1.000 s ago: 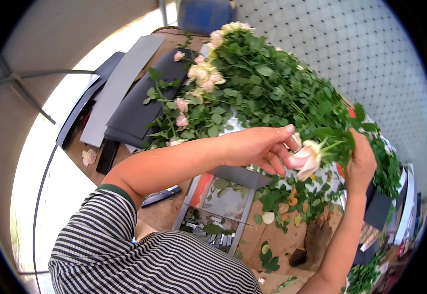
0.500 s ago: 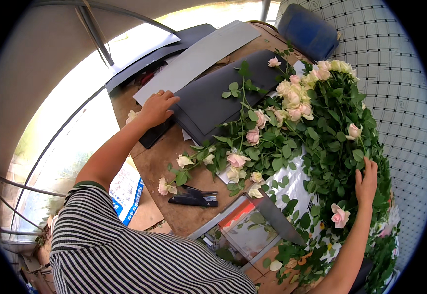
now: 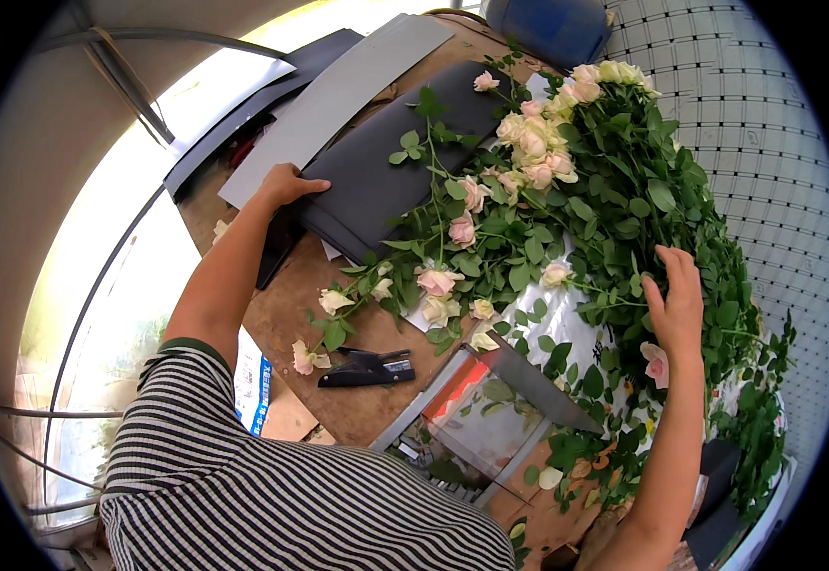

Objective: The person arranges light-colored roses and greenery into a black rectangular frame, folding white and black paper around the stems and securing them with a stapler. The person repeatedly picks up flowers, positions them within the frame, and staples the paper to hold the arrangement in place.

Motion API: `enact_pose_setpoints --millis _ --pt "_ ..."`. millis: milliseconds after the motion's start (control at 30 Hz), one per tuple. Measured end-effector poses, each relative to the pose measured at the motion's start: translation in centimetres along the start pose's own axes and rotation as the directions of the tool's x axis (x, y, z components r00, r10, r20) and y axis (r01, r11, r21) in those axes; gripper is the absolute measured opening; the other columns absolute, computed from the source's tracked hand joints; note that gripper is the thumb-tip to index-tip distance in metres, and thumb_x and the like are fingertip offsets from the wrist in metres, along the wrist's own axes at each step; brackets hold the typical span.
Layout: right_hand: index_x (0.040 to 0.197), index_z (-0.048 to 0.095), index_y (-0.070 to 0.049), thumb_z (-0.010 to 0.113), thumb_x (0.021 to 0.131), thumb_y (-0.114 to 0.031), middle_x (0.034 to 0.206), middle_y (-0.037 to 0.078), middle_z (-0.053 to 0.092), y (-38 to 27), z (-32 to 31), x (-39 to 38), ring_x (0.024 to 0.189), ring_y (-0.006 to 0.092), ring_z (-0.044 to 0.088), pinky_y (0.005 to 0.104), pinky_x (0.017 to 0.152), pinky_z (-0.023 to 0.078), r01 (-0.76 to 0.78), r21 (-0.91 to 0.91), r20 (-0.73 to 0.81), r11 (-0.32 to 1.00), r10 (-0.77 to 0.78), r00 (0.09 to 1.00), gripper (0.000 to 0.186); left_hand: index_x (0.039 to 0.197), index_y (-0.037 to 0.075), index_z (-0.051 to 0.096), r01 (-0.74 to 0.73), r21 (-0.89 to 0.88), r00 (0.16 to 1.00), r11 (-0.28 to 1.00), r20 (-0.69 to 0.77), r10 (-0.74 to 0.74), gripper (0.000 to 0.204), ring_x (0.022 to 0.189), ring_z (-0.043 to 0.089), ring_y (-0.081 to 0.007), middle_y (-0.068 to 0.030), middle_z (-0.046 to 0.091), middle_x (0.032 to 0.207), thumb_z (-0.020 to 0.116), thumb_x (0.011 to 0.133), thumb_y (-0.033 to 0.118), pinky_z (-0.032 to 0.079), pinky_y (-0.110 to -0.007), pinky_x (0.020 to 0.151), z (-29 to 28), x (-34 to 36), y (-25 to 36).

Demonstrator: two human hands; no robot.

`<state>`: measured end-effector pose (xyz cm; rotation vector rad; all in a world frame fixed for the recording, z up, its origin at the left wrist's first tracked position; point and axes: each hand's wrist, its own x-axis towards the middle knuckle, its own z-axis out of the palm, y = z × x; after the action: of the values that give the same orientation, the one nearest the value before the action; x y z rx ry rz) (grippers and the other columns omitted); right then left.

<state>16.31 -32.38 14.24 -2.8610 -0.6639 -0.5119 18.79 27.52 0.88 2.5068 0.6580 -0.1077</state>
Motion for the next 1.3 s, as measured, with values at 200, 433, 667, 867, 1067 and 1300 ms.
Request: enact_pose_setpoints --millis 200,433,667,867,1067,1300 --pt "0.116 0.054 -0.006 0.068 0.075 -0.009 0.111 0.012 0.055 -12.7 2.9 3.5 0.102 0.0326 0.053 0.0393 0.087 0.046 0.332 0.327 0.093 0.885 -0.38 0.92 0.043 0.098 0.0 0.065 -0.06 -0.009 0.988 0.998 -0.145 0.058 0.06 0.097 0.063 -0.0333 -0.02 0.064 0.105 0.078 0.065 0.049 0.05 -0.04 0.083 -1.0 -0.1 1.3" --pt "0.124 0.05 -0.005 0.068 0.08 -0.021 0.113 0.014 0.053 -21.0 10.4 6.3 0.106 0.0332 0.053 0.0401 0.089 0.045 0.267 0.584 0.253 0.766 -0.485 0.837 0.05 0.117 -0.007 0.047 0.086 -0.274 0.909 0.958 -0.372 -0.188 0.081 0.099 0.06 -0.0343 -0.0223 0.057 0.112 0.076 0.069 0.051 0.051 -0.041 0.081 -1.1 -3.5 -1.2" --pt "0.137 0.04 -0.009 0.073 0.076 -0.036 0.141 0.017 0.038 -25.6 18.0 10.0 0.126 0.0337 0.042 0.0396 0.102 0.039 0.29 0.264 0.492 0.92 -0.387 0.78 0.075 0.113 -0.002 0.053 0.052 -0.968 0.972 0.246 -0.007 -0.233 0.06 0.097 0.059 -0.0207 -0.0103 0.059 0.106 0.079 0.075 0.036 0.052 -0.04 0.077 5.6 -8.7 -0.9" --pt "0.137 0.041 -0.012 0.074 0.076 -0.035 0.141 0.016 0.037 -25.7 17.0 9.8 0.126 0.0337 0.042 0.0398 0.102 0.04 0.41 0.226 0.547 0.884 -0.463 0.697 0.073 0.111 0.002 0.053 -0.046 -0.991 0.97 -0.129 -0.013 -0.243 0.041 0.089 0.063 -0.0207 -0.0082 0.061 0.102 0.074 0.078 0.011 0.054 -0.038 0.076 8.6 -9.1 1.4" --pt "0.137 0.041 -0.007 0.07 0.08 -0.036 0.136 0.016 0.044 -20.1 16.0 12.4 0.119 0.034 0.05 0.0398 0.097 0.043 0.29 0.451 0.257 0.844 -0.434 0.864 0.07 0.111 -0.002 0.048 -0.348 -0.937 0.923 -0.017 -0.34 -0.182 0.046 0.077 0.062 -0.0224 -0.0123 0.06 0.097 0.071 0.072 0.001 0.055 -0.034 0.069 0.0 -7.2 5.2" --pt "0.143 0.033 -0.006 0.065 0.083 -0.048 0.14 0.021 0.041 -18.4 17.0 15.0 0.122 0.0342 0.048 0.0408 0.097 0.043 -0.009 0.592 0.262 0.806 -0.182 0.948 0.08 0.109 -0.006 0.05 -0.143 -0.988 0.986 -0.062 -0.137 -0.089 0.045 0.087 0.065 -0.0285 -0.0171 0.06 0.101 0.075 0.073 0.004 0.058 -0.04 0.078 -3.7 -4.3 8.3"
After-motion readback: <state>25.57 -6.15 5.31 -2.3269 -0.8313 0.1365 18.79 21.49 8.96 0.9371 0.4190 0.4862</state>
